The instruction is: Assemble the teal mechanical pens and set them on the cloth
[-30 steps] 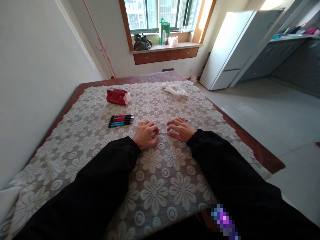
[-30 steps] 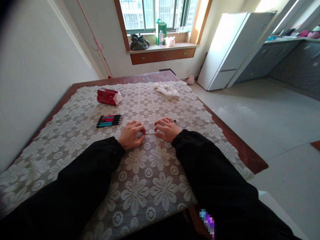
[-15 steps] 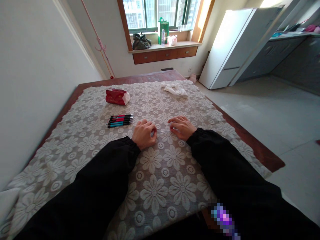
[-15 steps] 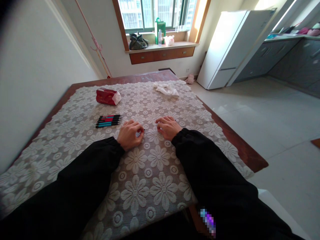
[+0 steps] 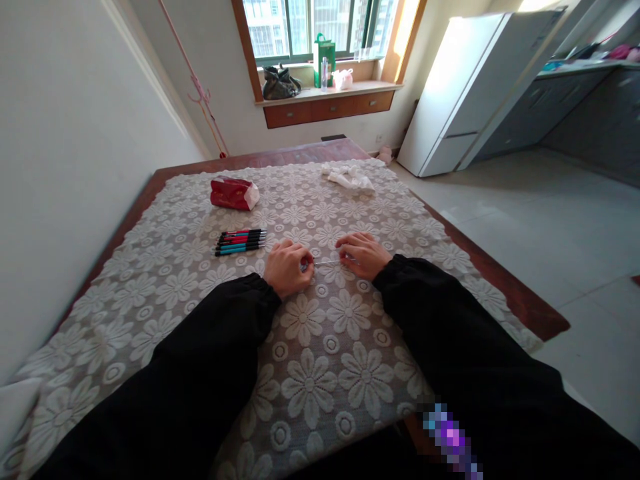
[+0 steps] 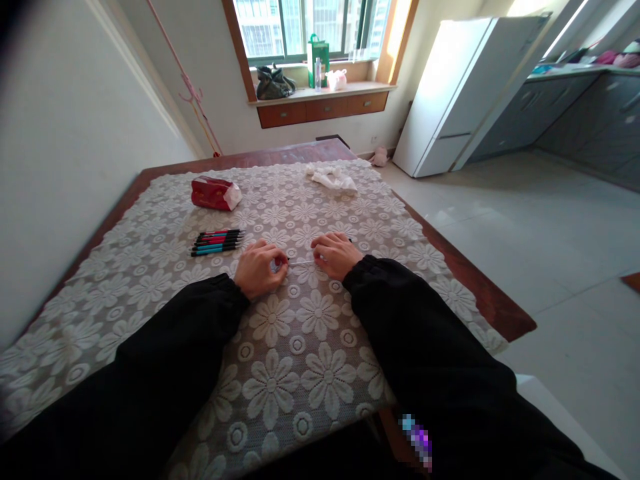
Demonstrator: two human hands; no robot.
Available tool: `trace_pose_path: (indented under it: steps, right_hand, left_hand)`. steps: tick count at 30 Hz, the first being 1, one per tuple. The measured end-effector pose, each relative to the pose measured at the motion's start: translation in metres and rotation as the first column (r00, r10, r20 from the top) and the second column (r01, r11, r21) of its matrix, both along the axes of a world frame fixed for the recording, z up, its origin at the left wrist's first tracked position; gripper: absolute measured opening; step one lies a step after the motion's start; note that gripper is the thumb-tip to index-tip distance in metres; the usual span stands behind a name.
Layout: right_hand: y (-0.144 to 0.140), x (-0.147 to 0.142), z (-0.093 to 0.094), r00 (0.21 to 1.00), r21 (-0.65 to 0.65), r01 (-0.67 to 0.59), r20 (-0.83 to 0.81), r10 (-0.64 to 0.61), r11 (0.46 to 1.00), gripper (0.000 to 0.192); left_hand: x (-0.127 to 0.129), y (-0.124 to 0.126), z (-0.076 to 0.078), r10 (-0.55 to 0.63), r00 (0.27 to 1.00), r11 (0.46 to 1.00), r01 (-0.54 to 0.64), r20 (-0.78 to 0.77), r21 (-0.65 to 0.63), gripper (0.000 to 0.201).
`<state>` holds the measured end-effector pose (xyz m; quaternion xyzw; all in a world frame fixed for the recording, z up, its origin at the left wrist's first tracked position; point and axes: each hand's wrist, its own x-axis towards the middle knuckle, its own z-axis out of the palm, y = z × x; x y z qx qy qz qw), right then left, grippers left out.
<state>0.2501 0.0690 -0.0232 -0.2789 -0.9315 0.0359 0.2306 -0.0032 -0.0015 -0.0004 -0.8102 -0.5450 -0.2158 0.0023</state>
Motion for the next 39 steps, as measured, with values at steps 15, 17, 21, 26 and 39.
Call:
trace_pose_path:
  steps: [15,17,21,26,39]
  right_hand:
    - [-0.0011,-0.0003,0.0017,1.000,-0.023,-0.004,0.007,0.004,1.000,0.009]
    - [-0.0015,-0.0010,0.0012,1.000,-0.029,-0.006,0.006,0.006,1.000,0.009]
    - [-0.0018,-0.0018,0.0008,1.000,-0.039,-0.012,-0.006,0.012,0.999,0.009]
    - [-0.0011,-0.0006,0.0004,1.000,-0.033,0.003,-0.017,-0.004,0.999,0.009]
    - [-0.0060,-0.0089,-0.0036,1.000,-0.065,-0.022,-0.015,0.021,0.998,0.011]
  left_hand:
    - [0.0015,-0.0013,0.0026,0.008,1.000,1.000,-0.008,0.011,-0.020,0.007]
    - [0.0017,-0.0009,0.0027,0.005,1.000,1.000,-0.004,0.013,-0.018,0.007]
    - [0.0016,0.0001,0.0028,-0.002,1.000,1.000,0.003,0.014,-0.013,0.006]
    - [0.0010,0.0002,0.0021,-0.001,1.000,1.000,0.001,0.018,-0.008,0.006]
    - [0.0020,0.0001,0.0025,-0.067,0.997,0.997,0.068,0.036,-0.034,0.005]
